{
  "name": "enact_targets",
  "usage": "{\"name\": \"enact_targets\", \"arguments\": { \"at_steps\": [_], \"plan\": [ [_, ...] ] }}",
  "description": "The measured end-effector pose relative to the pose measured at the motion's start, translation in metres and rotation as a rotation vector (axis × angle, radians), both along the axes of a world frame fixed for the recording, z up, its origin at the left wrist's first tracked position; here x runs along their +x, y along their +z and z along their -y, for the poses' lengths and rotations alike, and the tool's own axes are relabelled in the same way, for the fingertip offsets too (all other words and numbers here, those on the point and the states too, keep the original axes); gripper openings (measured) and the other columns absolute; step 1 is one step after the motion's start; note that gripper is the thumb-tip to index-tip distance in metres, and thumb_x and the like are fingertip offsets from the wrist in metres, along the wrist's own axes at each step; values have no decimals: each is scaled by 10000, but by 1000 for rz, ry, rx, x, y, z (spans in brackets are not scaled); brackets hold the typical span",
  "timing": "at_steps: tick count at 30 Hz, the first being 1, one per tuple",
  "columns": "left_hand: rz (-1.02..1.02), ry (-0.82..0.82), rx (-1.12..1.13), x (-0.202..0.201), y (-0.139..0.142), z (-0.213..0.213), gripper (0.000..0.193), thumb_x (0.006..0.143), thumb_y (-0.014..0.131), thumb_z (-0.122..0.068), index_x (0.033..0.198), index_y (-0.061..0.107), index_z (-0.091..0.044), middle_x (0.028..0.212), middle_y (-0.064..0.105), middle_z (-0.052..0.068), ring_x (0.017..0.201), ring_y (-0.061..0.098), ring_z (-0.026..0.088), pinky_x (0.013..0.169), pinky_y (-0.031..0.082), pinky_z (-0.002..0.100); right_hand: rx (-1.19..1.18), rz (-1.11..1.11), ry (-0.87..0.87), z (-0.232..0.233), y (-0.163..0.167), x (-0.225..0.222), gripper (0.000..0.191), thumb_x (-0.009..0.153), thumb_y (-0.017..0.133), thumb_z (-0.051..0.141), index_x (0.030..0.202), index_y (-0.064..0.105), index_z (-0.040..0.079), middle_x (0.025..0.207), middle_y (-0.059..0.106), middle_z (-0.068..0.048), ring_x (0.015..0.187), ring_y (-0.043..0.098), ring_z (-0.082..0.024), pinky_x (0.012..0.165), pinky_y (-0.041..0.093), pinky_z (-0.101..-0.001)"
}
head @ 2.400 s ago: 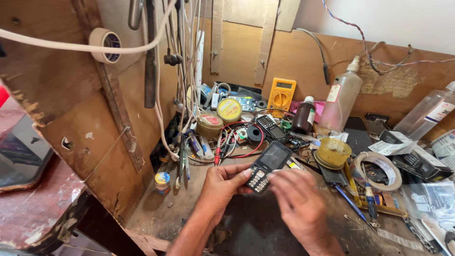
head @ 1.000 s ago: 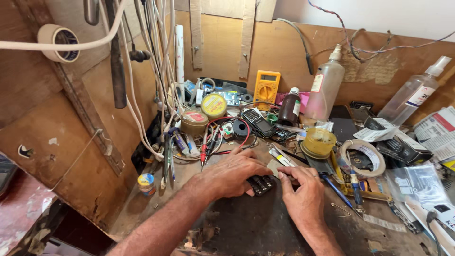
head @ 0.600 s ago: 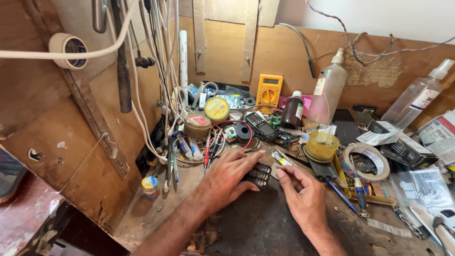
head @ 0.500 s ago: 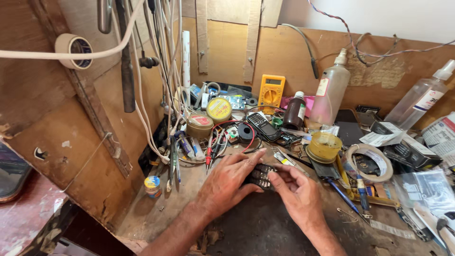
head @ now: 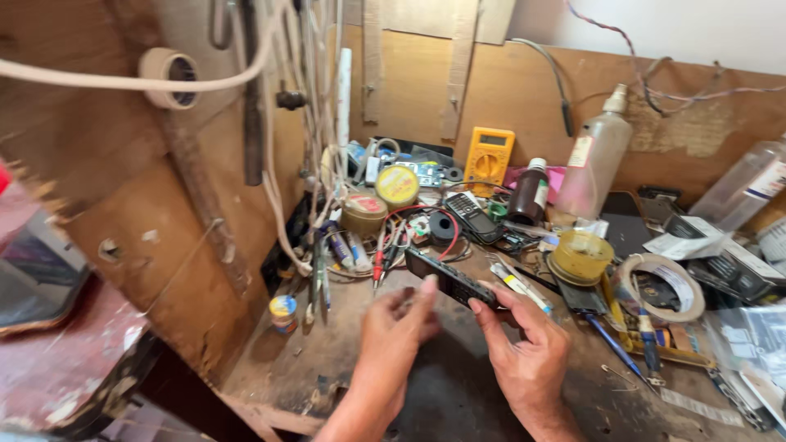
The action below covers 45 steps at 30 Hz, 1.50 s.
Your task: The person disassembles a small electronic device, likely a mobile phone, by removing the back cover and battery. They then use a small metal tool to carefully pry and adjust internal components on the circuit board. The person handles the device and its parts throughout the clip.
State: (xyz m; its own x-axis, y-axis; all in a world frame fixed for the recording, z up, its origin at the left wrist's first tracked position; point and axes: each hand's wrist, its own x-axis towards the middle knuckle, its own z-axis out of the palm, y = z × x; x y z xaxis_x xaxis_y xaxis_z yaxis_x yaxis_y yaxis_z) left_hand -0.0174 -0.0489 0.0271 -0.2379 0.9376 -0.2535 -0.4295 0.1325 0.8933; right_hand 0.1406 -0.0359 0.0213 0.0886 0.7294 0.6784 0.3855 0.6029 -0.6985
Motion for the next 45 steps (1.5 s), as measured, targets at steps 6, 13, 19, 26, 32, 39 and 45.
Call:
{"name": "enact_targets", "arguments": {
  "at_steps": [6, 13, 19, 26, 32, 39, 45],
  "plan": [
    [254, -163, 184, 0, 3, -19, 462, 861, 771, -273, 1212, 619, -15, 1018, 730, 98, 854, 708, 224, 715, 634, 401, 80, 165, 95, 1, 2, 1, 301, 807, 798, 31, 1100, 741, -5, 1049, 773, -62, 883, 753, -93, 792, 583, -234],
    [179, -178, 249, -8, -8, -30, 449, 876, 762, -231, 1248, 604, -33, 1015, 691, 81, 905, 714, 198, 803, 668, 443, -515, -16, 327, -19, -7, 21, 324, 911, 722, 181, 1186, 771, 16, 1033, 807, -35, 906, 700, -75, 824, 564, -241],
    [226, -229, 280, -11, -15, -32, 443, 881, 747, -216, 1278, 611, -75, 1078, 684, 66, 988, 700, 196, 852, 648, 461, -564, 27, 327, -25, -10, 19, 357, 902, 726, 197, 1223, 764, 45, 1055, 797, -44, 931, 705, -78, 836, 570, -241],
    [289, -279, 303, -14, -23, -35, 396, 900, 730, -210, 1238, 612, -41, 1161, 692, 78, 1076, 689, 217, 903, 626, 491, -412, 74, 326, -19, -9, 15, 330, 919, 710, 168, 1208, 753, 15, 1150, 803, -71, 971, 740, -107, 847, 596, -254],
    [316, -272, 326, -14, -30, -38, 372, 918, 719, -192, 1228, 601, -24, 1169, 685, 90, 1102, 683, 239, 907, 626, 496, -384, 95, 328, -16, -5, 10, 334, 902, 716, 146, 1202, 739, 2, 1160, 792, -94, 981, 751, -127, 849, 601, -265],
    [239, -252, 325, -11, -35, -37, 395, 912, 714, -167, 1262, 595, -27, 1225, 696, 115, 1107, 692, 229, 880, 643, 464, -225, 286, 320, -20, 10, 8, 234, 891, 753, 138, 1095, 784, 28, 1096, 784, -59, 1000, 754, -133, 853, 610, -271],
    [197, -234, 353, -10, -35, -35, 435, 902, 727, -167, 1295, 591, -38, 1249, 693, 113, 1110, 685, 211, 834, 649, 405, -405, 302, 310, -26, 22, 0, 232, 790, 803, 149, 968, 725, 23, 959, 681, -23, 847, 722, -117, 719, 618, -271]
  ]
}}
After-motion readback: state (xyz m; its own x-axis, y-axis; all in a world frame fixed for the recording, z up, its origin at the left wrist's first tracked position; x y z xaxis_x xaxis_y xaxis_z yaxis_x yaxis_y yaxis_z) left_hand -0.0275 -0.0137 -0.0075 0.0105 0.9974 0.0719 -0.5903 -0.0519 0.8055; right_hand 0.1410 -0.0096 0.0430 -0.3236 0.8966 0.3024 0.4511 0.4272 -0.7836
